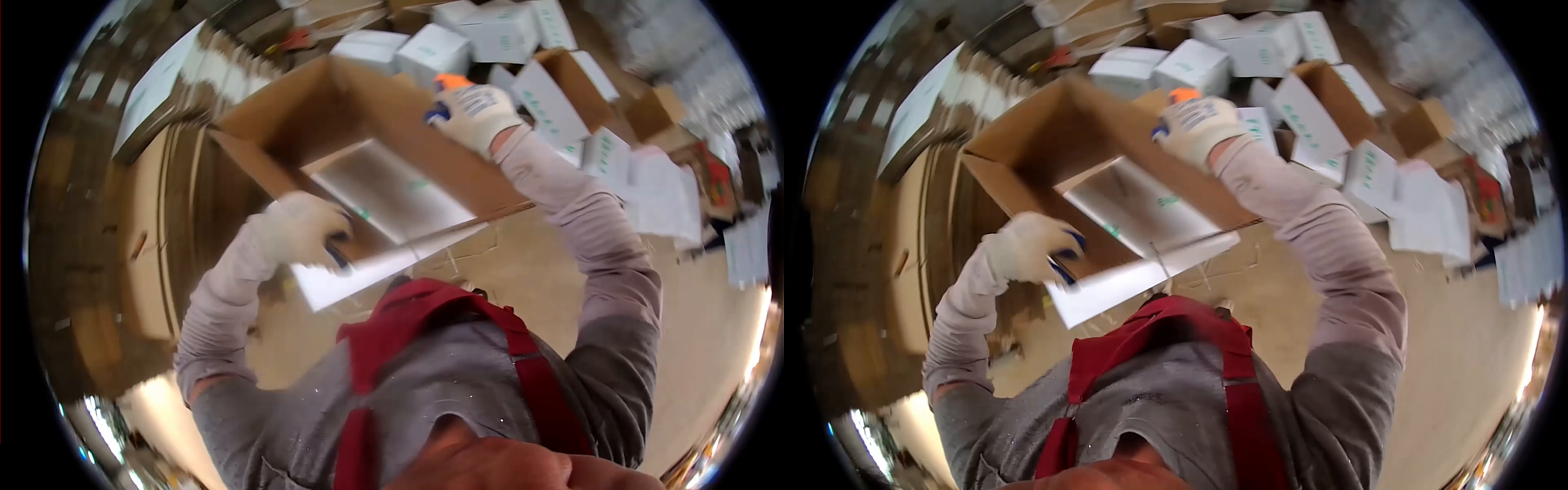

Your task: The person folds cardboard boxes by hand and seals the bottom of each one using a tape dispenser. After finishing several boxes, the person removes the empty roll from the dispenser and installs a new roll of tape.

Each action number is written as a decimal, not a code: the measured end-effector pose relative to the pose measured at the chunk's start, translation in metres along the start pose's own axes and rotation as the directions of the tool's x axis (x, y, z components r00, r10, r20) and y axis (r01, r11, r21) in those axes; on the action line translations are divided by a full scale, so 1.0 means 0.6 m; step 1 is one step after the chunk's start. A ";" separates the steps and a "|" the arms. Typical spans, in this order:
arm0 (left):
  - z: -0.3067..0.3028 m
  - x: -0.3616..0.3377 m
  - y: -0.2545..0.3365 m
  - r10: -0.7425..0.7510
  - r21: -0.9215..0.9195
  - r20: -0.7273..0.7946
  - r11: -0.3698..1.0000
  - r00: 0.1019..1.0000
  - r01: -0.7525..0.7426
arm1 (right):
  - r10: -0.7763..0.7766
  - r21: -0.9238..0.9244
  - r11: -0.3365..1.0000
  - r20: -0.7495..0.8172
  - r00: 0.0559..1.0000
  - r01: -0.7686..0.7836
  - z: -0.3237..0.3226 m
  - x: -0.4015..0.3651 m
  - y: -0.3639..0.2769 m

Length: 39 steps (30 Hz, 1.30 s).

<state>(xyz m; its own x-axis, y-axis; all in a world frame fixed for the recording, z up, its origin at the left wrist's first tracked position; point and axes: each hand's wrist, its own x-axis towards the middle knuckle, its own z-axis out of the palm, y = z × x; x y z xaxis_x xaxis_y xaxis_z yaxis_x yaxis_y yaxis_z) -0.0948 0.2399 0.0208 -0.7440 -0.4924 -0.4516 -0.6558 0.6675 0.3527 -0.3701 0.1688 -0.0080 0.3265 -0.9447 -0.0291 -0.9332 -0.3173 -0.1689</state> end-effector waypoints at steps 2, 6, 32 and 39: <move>0.031 0.034 0.048 0.073 -0.222 0.404 0.975 0.912 0.020 | 0.063 0.036 0.997 0.069 0.996 -0.066 0.019 0.028 -0.006; 0.088 0.142 0.135 -0.031 -0.410 0.081 0.910 0.996 0.061 | 0.035 0.006 0.999 -0.062 0.997 -0.035 0.066 0.050 -0.034; -0.007 0.040 -0.166 -0.518 -0.273 -0.297 0.851 0.802 0.448 | -0.252 -0.356 0.921 -0.230 0.940 0.160 0.180 -0.024 -0.127; -0.004 0.178 -0.272 -0.504 -0.384 -0.818 0.837 0.277 0.389 | -0.212 -0.134 0.976 -0.396 0.894 0.172 0.234 -0.039 -0.083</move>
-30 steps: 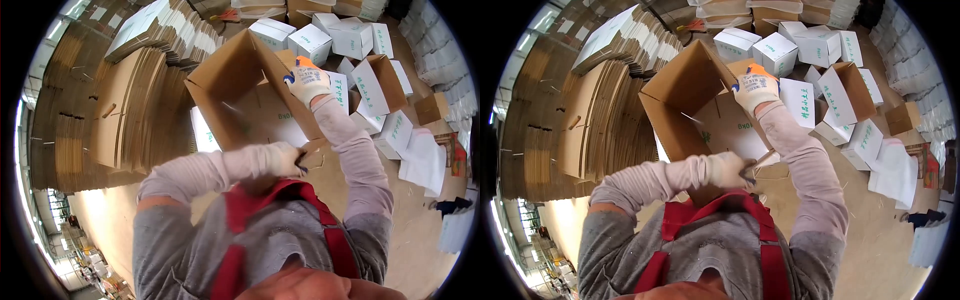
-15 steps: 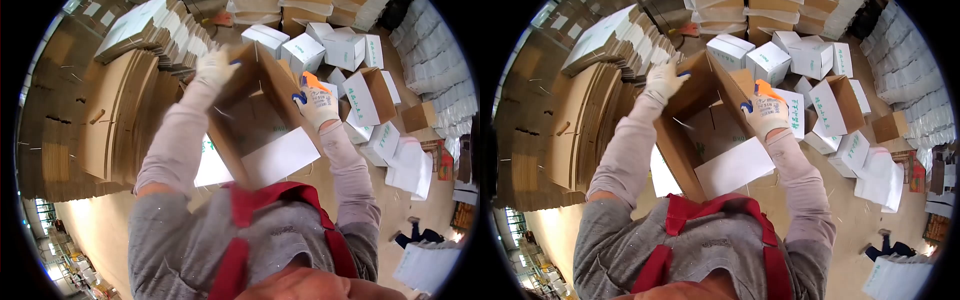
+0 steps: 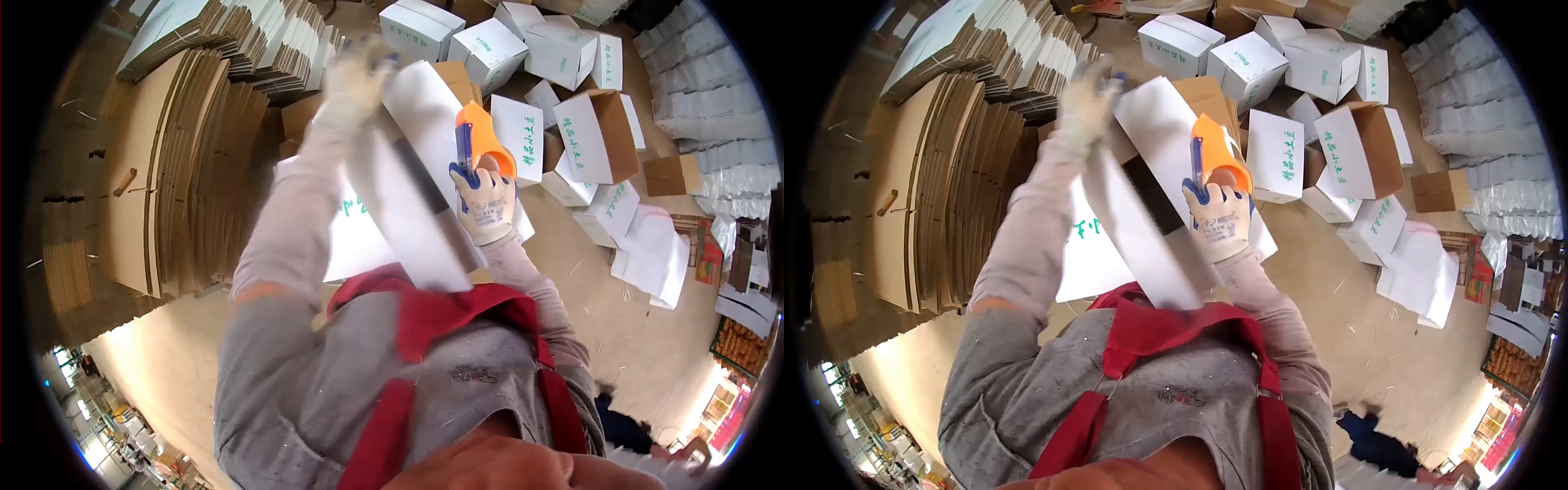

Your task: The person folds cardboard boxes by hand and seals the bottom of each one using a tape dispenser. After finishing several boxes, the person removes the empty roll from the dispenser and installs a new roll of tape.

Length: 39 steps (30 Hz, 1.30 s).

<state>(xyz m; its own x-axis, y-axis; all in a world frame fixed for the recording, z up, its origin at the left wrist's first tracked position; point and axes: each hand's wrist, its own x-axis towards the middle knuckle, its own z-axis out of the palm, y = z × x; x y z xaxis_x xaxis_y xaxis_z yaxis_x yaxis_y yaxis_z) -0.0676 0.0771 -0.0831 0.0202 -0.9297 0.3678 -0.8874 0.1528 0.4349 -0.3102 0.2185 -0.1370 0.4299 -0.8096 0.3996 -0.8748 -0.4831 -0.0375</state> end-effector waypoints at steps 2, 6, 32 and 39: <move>0.129 -0.011 -0.029 0.181 0.394 -0.062 0.908 0.982 -0.142 | 0.034 0.097 0.995 0.042 0.999 -0.038 -0.020 0.010 0.006; 0.100 0.028 -0.007 -0.128 0.159 0.376 0.985 0.918 0.072 | 0.217 0.578 0.802 -0.048 0.975 -0.150 -0.088 0.028 -0.007; 0.031 -0.120 -0.052 0.569 -0.897 0.404 0.398 0.716 0.190 | -0.124 0.916 0.390 0.156 0.980 -0.096 0.009 -0.045 0.009; -0.038 0.016 -0.081 -0.160 -0.496 0.545 0.730 0.823 0.470 | 0.084 0.927 0.064 0.365 0.927 -0.371 -0.023 -0.015 0.000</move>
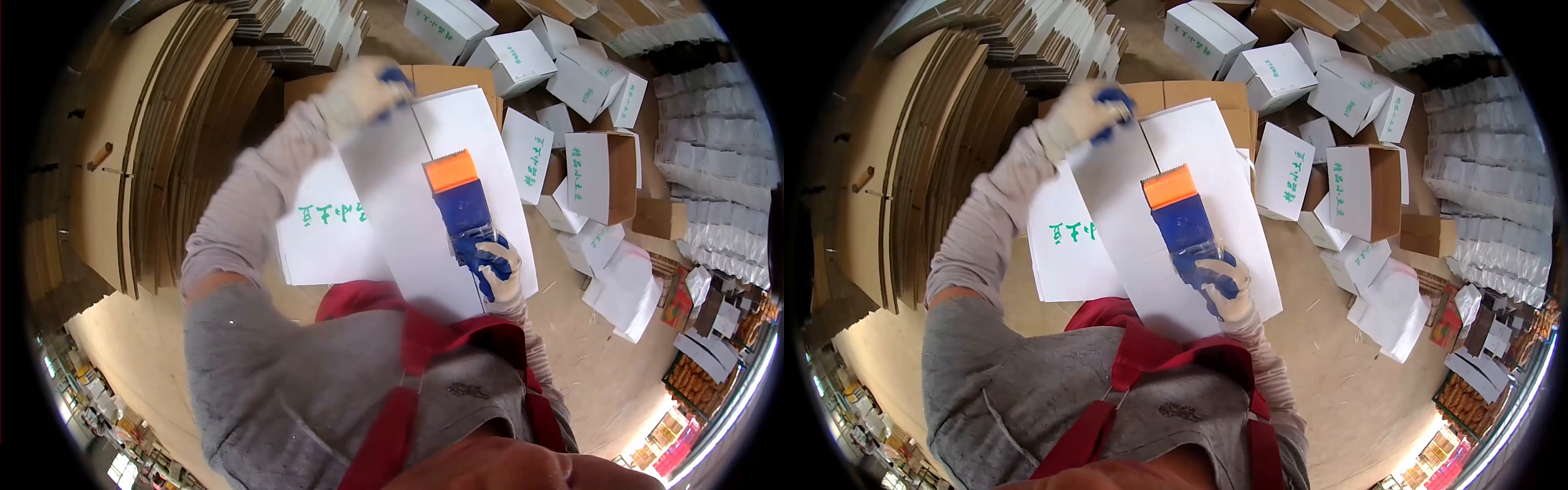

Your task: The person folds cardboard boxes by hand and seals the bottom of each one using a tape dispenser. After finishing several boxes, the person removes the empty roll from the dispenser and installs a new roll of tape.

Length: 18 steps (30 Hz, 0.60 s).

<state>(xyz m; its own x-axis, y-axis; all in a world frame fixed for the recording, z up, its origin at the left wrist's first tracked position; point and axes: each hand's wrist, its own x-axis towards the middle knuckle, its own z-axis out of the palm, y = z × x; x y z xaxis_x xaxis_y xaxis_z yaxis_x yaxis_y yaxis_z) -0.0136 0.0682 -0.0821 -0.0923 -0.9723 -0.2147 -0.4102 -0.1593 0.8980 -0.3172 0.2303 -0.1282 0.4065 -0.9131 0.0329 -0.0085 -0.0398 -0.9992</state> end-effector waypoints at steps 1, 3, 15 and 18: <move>-0.029 0.015 0.002 0.049 0.063 -0.160 0.997 0.986 -0.040 | 0.000 -0.003 1.000 -0.001 1.000 0.000 -0.002 -0.003 0.006; -0.073 0.032 -0.007 0.012 -0.118 -0.059 0.993 0.998 -0.019 | 0.093 0.251 0.966 -0.143 0.985 -0.055 -0.004 -0.027 0.033; 0.120 -0.124 0.000 -0.056 -0.578 0.433 0.749 0.900 0.325 | 0.170 0.573 0.820 -0.257 0.951 0.008 0.007 0.017 0.006; 0.151 -0.112 0.015 -0.107 -0.506 0.424 0.795 0.899 0.333 | 0.207 0.454 0.889 -0.286 0.936 -0.058 0.008 0.014 0.016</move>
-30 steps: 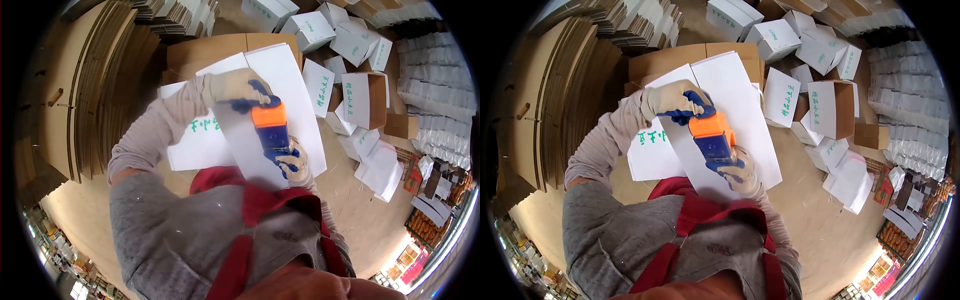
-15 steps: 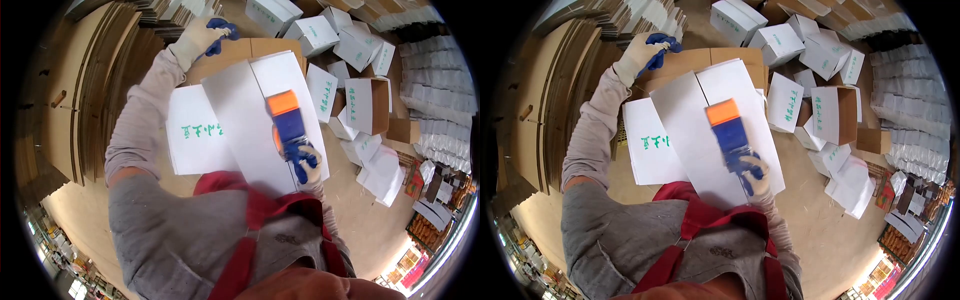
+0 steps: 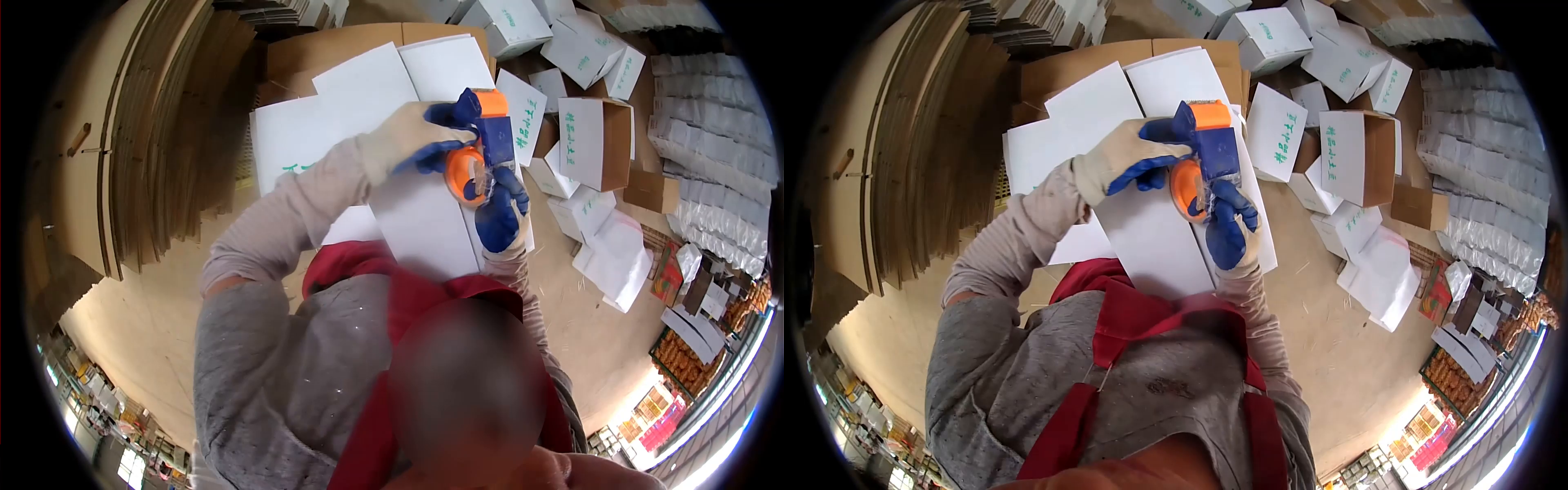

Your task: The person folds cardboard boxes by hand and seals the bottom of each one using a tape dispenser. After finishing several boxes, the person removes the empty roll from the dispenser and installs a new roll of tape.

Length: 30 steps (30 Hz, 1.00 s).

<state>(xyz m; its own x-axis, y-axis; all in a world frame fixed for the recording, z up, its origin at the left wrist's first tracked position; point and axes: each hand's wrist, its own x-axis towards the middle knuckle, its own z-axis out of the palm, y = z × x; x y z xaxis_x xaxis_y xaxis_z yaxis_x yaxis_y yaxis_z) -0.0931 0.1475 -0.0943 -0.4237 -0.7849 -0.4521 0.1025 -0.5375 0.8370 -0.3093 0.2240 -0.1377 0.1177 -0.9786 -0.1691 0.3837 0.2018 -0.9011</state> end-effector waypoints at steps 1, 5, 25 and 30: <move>0.006 0.008 -0.001 -0.020 0.022 -0.003 1.000 1.000 0.020 | -0.046 0.037 0.998 0.025 0.999 0.046 0.002 0.002 0.007; 0.023 0.043 -0.037 0.107 0.118 -0.273 0.990 0.956 -0.077 | -0.063 -0.124 0.989 0.112 0.992 0.077 -0.015 0.001 0.020; -0.297 0.192 -0.012 0.060 0.877 -0.341 0.379 0.938 0.294 | -0.042 -0.124 0.990 0.170 0.985 0.064 0.059 0.023 -0.011; -0.387 0.227 -0.044 0.148 0.900 -0.433 0.124 0.889 0.418 | -0.039 -0.042 0.998 0.108 0.993 0.043 0.069 0.014 -0.008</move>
<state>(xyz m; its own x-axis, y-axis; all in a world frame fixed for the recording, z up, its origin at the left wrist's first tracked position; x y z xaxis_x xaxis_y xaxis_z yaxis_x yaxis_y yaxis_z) 0.0554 -0.0164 -0.2496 0.0282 -0.9110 -0.4115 -0.9744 -0.1169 0.1920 -0.2719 0.2169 -0.1184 0.2008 -0.9755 -0.0901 0.3493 0.1572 -0.9237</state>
